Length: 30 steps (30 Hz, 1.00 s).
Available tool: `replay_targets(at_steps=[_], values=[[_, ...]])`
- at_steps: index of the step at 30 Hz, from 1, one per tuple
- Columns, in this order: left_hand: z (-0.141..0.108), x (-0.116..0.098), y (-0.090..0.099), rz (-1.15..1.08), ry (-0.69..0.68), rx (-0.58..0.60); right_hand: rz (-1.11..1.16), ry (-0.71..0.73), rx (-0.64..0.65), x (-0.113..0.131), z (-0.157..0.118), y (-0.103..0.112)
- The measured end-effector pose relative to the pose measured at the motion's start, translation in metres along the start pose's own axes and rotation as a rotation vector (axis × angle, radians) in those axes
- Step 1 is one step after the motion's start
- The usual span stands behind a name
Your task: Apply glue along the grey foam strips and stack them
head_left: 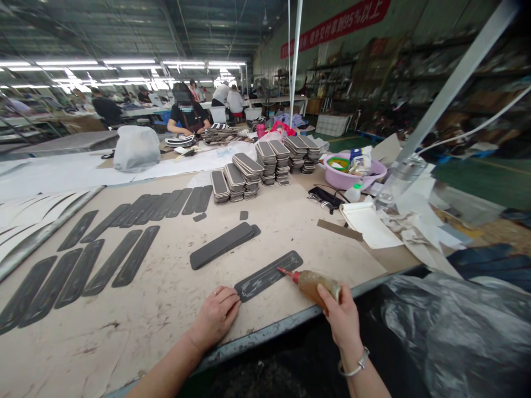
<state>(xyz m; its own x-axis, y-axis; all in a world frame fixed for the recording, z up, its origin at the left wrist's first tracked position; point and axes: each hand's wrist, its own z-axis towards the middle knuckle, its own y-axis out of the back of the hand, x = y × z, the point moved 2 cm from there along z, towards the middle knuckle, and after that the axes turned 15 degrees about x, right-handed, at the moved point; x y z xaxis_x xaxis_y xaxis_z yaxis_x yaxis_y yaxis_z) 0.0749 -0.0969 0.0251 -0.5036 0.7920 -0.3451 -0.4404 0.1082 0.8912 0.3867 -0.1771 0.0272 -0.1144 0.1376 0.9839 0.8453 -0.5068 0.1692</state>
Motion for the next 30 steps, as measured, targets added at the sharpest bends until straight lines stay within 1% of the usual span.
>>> replay_targets(at_steps=[2,4,6,8,10,14,18,22,26,27,30], values=[[0.0,-0.001,0.001,0.002,0.002,0.0,0.099,-0.065,0.017,0.001,0.001,-0.002],[0.0,-0.001,0.001,0.004,0.007,0.003,0.181,-0.084,0.037,0.003,0.0,-0.003],[-0.001,-0.001,0.0,0.006,0.008,0.009,0.214,-0.086,0.119,0.004,-0.003,-0.009],[-0.002,-0.001,-0.001,0.011,0.005,0.009,0.174,-0.068,0.228,0.006,-0.01,-0.02],[-0.003,-0.001,-0.002,0.01,0.011,0.005,0.089,-0.02,0.303,0.009,-0.018,-0.034],[-0.003,-0.003,-0.002,0.01,0.015,-0.008,-0.022,0.088,0.354,0.019,-0.03,-0.06],[-0.002,-0.005,-0.001,0.017,-0.01,-0.004,-0.069,0.127,0.393,0.022,-0.035,-0.073],[-0.002,-0.004,-0.002,-0.001,-0.017,-0.018,-0.141,0.142,0.401,0.016,-0.035,-0.074],[-0.003,-0.004,-0.002,-0.02,-0.022,-0.018,-0.196,0.148,0.282,0.014,-0.031,-0.065],[-0.003,-0.004,-0.002,-0.022,-0.018,-0.013,-0.192,0.136,0.279,0.014,-0.03,-0.063],[-0.002,-0.002,-0.002,-0.019,-0.001,0.019,-0.169,0.112,0.345,0.017,-0.03,-0.061]])
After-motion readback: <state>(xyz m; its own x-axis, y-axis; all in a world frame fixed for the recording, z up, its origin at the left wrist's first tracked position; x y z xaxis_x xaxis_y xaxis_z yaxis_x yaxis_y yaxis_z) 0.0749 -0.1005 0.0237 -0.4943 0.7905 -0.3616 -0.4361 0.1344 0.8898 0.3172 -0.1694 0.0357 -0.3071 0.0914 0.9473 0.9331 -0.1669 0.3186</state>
